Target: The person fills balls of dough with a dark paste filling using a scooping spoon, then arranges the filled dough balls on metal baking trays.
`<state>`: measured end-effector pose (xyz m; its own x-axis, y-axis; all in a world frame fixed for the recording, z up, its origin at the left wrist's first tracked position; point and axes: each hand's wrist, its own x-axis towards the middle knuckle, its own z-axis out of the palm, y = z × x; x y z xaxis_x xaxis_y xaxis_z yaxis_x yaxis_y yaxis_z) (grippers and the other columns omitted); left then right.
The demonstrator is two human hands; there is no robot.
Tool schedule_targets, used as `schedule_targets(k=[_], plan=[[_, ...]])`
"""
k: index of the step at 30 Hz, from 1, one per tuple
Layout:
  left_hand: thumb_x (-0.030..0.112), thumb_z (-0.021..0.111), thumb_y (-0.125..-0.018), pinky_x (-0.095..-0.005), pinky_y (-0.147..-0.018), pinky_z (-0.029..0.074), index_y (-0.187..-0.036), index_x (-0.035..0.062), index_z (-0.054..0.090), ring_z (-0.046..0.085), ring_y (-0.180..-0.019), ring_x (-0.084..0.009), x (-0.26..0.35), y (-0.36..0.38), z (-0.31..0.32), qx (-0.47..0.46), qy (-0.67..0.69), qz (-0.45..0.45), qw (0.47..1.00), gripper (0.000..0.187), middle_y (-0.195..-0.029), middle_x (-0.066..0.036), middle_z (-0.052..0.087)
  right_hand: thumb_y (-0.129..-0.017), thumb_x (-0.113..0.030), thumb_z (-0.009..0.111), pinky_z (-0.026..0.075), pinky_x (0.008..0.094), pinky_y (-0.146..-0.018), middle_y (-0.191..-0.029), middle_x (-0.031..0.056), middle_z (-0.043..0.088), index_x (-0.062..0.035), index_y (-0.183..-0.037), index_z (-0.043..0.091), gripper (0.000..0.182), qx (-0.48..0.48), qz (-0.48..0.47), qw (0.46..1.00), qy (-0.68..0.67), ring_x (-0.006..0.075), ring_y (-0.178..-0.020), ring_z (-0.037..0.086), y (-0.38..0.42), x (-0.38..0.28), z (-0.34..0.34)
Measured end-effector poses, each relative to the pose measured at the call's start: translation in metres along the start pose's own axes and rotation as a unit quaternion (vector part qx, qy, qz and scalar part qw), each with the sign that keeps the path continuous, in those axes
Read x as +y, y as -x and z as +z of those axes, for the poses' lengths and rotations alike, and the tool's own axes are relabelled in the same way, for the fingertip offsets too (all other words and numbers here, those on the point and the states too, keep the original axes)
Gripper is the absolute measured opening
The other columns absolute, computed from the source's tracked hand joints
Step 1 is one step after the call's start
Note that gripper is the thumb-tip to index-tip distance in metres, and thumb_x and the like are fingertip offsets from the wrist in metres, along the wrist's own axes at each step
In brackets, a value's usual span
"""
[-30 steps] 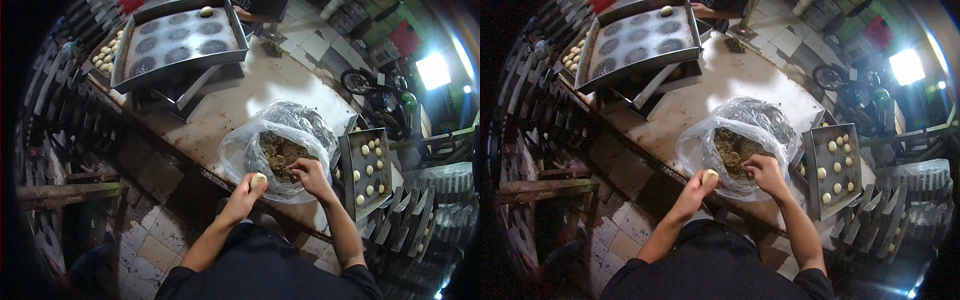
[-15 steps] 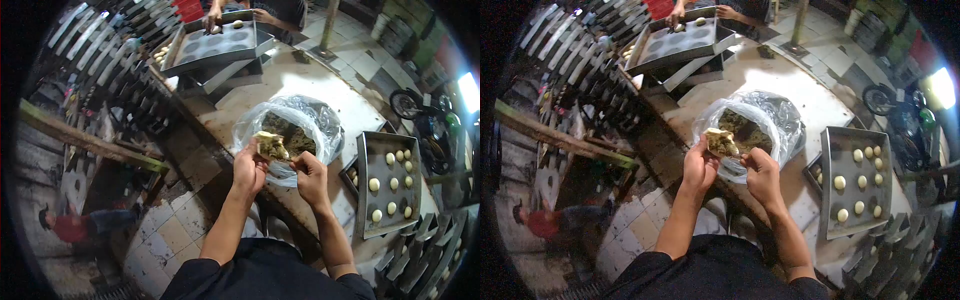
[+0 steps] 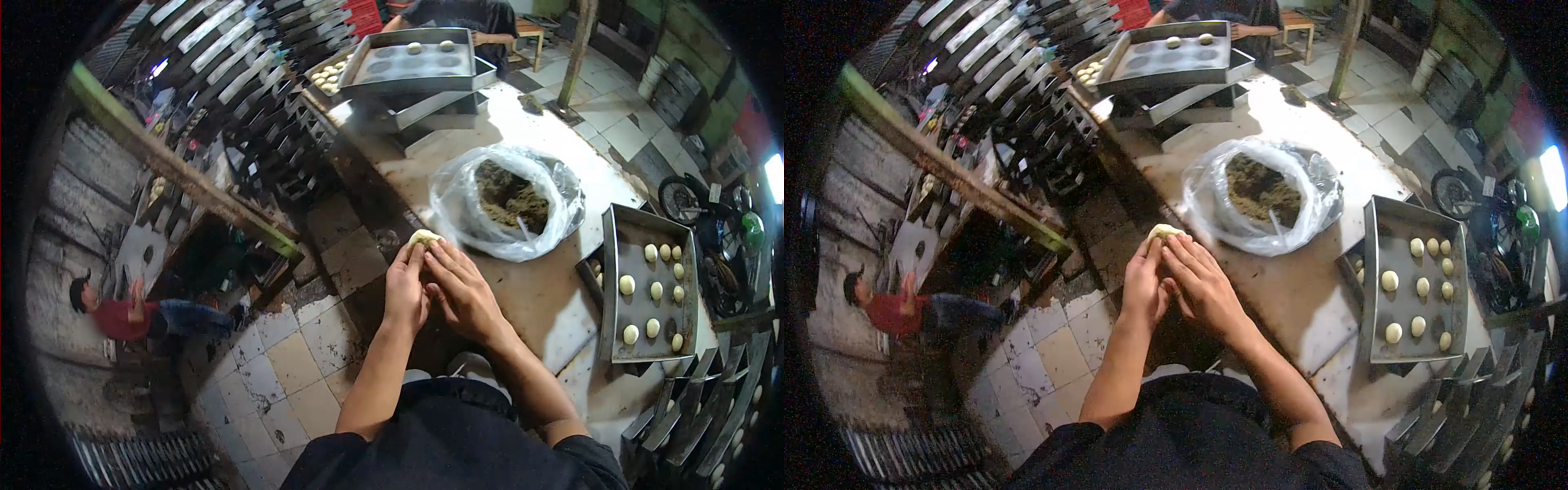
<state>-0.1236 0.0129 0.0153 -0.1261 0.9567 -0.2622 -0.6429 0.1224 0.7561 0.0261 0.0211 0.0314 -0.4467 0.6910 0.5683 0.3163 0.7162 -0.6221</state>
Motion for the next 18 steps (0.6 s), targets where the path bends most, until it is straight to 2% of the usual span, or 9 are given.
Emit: schedule_targets(k=[2, 4, 7, 8, 11, 14, 16, 17, 18], plan=[[0.026, 0.050, -0.112, -0.0332, -0.090, 0.058, -0.136, 0.0035, 0.059, 0.069, -0.103, -0.0175, -0.002, 0.008, -0.043, 0.035, -0.008, -0.023, 0.999, 0.034, -0.124, -0.007, 0.069, -0.088, 0.004, 0.068, 0.034, 0.0470, -0.124, -0.153, 0.0193, 0.054, -0.0033, -0.144, 0.059, 0.057, -0.077, 0.027, 0.993, -0.082, 0.0347, -0.146, 0.048, 0.022, 0.010, 0.025], [0.024, 0.048, -0.113, -0.0368, -0.093, 0.059, -0.136, 0.0019, 0.058, 0.070, -0.110, -0.0213, 0.013, 0.047, -0.065, -0.046, 0.067, -0.042, 0.996, 0.033, -0.123, -0.011, 0.070, -0.085, 0.003, 0.073, 0.036, 0.0445, -0.123, -0.153, 0.0183, 0.055, -0.0049, -0.147, 0.057, 0.064, -0.049, 0.152, 0.965, -0.207, 0.0334, -0.146, 0.049, 0.029, -0.022, 0.023], [0.026, 0.049, -0.112, -0.0445, -0.092, 0.064, -0.137, -0.0006, 0.055, 0.070, -0.115, -0.0265, 0.034, 0.111, -0.074, -0.135, 0.061, -0.069, 0.986, 0.037, -0.124, -0.014, 0.069, -0.080, -0.003, 0.080, 0.039, 0.0419, -0.121, -0.156, 0.0170, 0.051, -0.0071, -0.151, 0.055, 0.075, -0.055, 0.154, 0.974, -0.156, 0.0342, -0.147, 0.046, 0.044, -0.076, 0.024], [0.021, 0.051, -0.112, -0.0401, -0.090, 0.064, -0.136, -0.0017, 0.055, 0.070, -0.113, -0.0238, 0.033, 0.126, -0.077, -0.118, 0.023, -0.083, 0.989, 0.034, -0.122, -0.014, 0.069, -0.080, -0.004, 0.080, 0.039, 0.0411, -0.121, -0.158, 0.0167, 0.049, -0.0074, -0.151, 0.055, 0.075, -0.079, 0.163, 0.970, -0.163, 0.0335, -0.147, 0.046, 0.056, -0.081, 0.031], [0.015, 0.052, -0.110, -0.0336, -0.090, 0.062, -0.136, -0.0028, 0.055, 0.070, -0.109, -0.0203, 0.004, 0.145, -0.098, -0.109, -0.033, -0.030, 0.993, 0.031, -0.121, -0.013, 0.068, -0.081, -0.007, 0.081, 0.039, 0.0399, -0.119, -0.159, 0.0150, 0.048, -0.0045, -0.146, 0.060, 0.069, -0.036, 0.213, 0.960, -0.179, 0.0289, -0.145, 0.049, 0.087, -0.103, 0.056], [0.013, 0.054, -0.110, -0.0318, -0.091, 0.059, -0.136, -0.0027, 0.055, 0.070, -0.106, -0.0190, 0.021, 0.182, -0.097, -0.164, -0.107, 0.025, 0.980, 0.031, -0.121, -0.012, 0.067, -0.083, -0.011, 0.083, 0.041, 0.0382, -0.117, -0.157, 0.0123, 0.050, -0.0007, -0.142, 0.064, 0.062, 0.062, 0.299, 0.870, -0.387, 0.0238, -0.139, 0.052, 0.103, -0.149, 0.060], [0.014, 0.053, -0.110, -0.0314, -0.091, 0.057, -0.136, -0.0016, 0.055, 0.069, -0.104, -0.0185, 0.042, 0.216, -0.088, -0.213, -0.258, 0.126, 0.934, 0.030, -0.121, -0.010, 0.066, -0.086, -0.012, 0.083, 0.045, 0.0365, -0.113, -0.150, 0.0120, 0.054, 0.0019, -0.139, 0.065, 0.058, 0.107, 0.307, 0.833, -0.447, 0.0235, -0.135, 0.054, 0.122, -0.164, 0.058], [0.021, 0.057, -0.110, -0.0311, -0.086, 0.055, -0.137, 0.0010, 0.055, 0.067, -0.101, -0.0159, 0.039, 0.219, -0.090, -0.201, -0.396, 0.266, 0.856, 0.034, -0.118, -0.007, 0.067, -0.087, -0.011, 0.082, 0.046, 0.0361, -0.112, -0.149, 0.0123, 0.055, 0.0019, -0.139, 0.066, 0.056, 0.127, 0.304, 0.822, -0.465, 0.0237, -0.134, 0.055, 0.131, -0.170, 0.057], [0.022, 0.059, -0.109, -0.0306, -0.085, 0.055, -0.137, 0.0016, 0.055, 0.067, -0.099, -0.0156, 0.034, 0.220, -0.093, -0.198, -0.349, 0.190, 0.896, 0.035, -0.117, -0.006, 0.067, -0.087, -0.010, 0.082, 0.047, 0.0356, -0.111, -0.147, 0.0125, 0.056, 0.0019, -0.138, 0.066, 0.054, 0.143, 0.299, 0.809, -0.485, 0.0240, -0.132, 0.056, 0.138, -0.176, 0.056]])
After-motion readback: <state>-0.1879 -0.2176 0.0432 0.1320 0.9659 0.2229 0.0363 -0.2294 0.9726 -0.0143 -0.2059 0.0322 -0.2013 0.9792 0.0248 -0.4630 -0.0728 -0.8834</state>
